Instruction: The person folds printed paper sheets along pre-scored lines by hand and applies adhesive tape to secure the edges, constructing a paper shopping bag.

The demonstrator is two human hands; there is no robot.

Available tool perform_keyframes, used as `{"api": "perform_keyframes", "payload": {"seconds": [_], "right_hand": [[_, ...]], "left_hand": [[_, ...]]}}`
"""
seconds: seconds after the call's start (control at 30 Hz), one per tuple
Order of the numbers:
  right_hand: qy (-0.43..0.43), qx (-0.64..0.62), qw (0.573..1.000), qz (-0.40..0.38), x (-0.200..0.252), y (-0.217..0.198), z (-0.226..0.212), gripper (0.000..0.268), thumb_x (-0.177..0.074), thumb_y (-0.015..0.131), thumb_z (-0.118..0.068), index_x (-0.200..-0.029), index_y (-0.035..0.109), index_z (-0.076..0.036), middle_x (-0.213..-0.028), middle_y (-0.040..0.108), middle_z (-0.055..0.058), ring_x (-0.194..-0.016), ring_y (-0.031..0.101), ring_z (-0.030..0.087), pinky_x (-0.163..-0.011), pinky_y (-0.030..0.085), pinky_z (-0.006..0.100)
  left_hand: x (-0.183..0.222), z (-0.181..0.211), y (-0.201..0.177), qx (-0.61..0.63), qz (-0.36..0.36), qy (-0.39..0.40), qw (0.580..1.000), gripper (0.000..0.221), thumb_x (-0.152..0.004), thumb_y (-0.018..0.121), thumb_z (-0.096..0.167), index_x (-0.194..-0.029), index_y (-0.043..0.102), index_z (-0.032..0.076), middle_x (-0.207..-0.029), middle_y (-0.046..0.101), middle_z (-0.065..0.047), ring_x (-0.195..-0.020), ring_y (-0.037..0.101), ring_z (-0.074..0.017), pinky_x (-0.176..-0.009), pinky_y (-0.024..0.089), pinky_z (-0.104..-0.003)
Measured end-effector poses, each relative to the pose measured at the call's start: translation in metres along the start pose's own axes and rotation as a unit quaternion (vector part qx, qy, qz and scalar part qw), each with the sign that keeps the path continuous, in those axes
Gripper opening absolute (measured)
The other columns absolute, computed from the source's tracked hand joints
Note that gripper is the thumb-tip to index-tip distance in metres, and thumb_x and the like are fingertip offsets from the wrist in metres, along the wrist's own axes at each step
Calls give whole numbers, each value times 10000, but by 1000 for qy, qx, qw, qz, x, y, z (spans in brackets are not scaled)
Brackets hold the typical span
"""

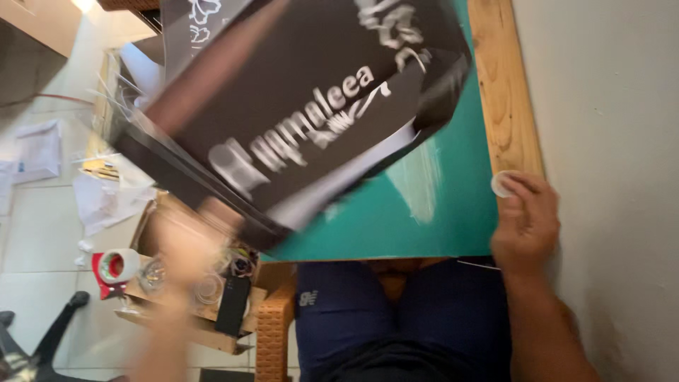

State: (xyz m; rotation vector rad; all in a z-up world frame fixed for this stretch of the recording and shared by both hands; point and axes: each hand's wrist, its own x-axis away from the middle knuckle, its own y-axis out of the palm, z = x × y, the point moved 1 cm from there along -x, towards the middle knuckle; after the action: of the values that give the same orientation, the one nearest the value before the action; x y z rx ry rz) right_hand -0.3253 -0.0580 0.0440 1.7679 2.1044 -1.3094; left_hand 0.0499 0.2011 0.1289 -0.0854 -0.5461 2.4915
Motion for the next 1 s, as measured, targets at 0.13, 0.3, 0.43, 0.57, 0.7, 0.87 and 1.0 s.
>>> {"api": "perform_keyframes", "payload": {"seconds": [0.13,0.3,0.43,0.57,0.7,0.87,1.0], "right_hand": [[27,8,990,-141,-15,54,-10,449,-1028,592,-218,-1387,574,52,-1430,577,248,-1339,532,399,-1142,407,485],[-87,98,957,-258,-16,130,6,707,-990,595,-266,-1507,350,149,-1590,321,344,-1487,310,466,-1218,271,517],[-163,117,930,-309,-6,129,10,690,-992,556,-270,-1508,366,147,-1615,320,338,-1513,298,456,-1220,259,519],[-201,117,908,-347,-2,109,2,682,-974,539,-311,-1493,391,106,-1614,331,298,-1520,290,422,-1227,256,499],[-209,130,890,-384,-13,106,0,721,-944,559,-377,-1477,409,85,-1619,322,273,-1529,272,394,-1227,240,491],[-208,136,895,-370,-56,152,4,821,-908,602,-442,-1497,408,95,-1631,302,276,-1529,255,394,-1224,214,496],[-239,112,892,-368,-61,160,3,837,-917,610,-467,-1501,414,100,-1632,307,271,-1537,255,392,-1244,219,493]], "left_hand": [[141,-62,140,45,-276,-223,934,431,-1005,497,309,-944,736,-45,-814,834,-120,-629,794,-185,-580,607,-342],[182,-18,165,149,-527,164,820,270,-967,648,205,-1168,705,33,-1063,755,-160,-943,735,-274,-845,599,-382],[62,-5,203,-110,-268,301,909,115,-850,691,163,-923,691,74,-888,692,-128,-880,653,-352,-792,526,-475],[-64,-18,250,-329,-54,300,894,851,-795,796,465,-1409,470,-27,-1517,454,-225,-1418,387,-440,-1081,381,-577],[-78,-30,263,-413,-118,275,860,1019,-712,834,547,-1457,405,-1,-1552,376,-186,-1436,325,-398,-1076,344,-655],[-83,5,252,-434,-183,196,860,1003,-672,899,495,-1452,449,51,-1417,470,-140,-1322,434,-361,-1032,437,-600],[-97,27,244,-464,-246,127,841,961,-589,958,512,-1326,513,86,-1376,467,-141,-1324,423,-358,-999,460,-589]]}}
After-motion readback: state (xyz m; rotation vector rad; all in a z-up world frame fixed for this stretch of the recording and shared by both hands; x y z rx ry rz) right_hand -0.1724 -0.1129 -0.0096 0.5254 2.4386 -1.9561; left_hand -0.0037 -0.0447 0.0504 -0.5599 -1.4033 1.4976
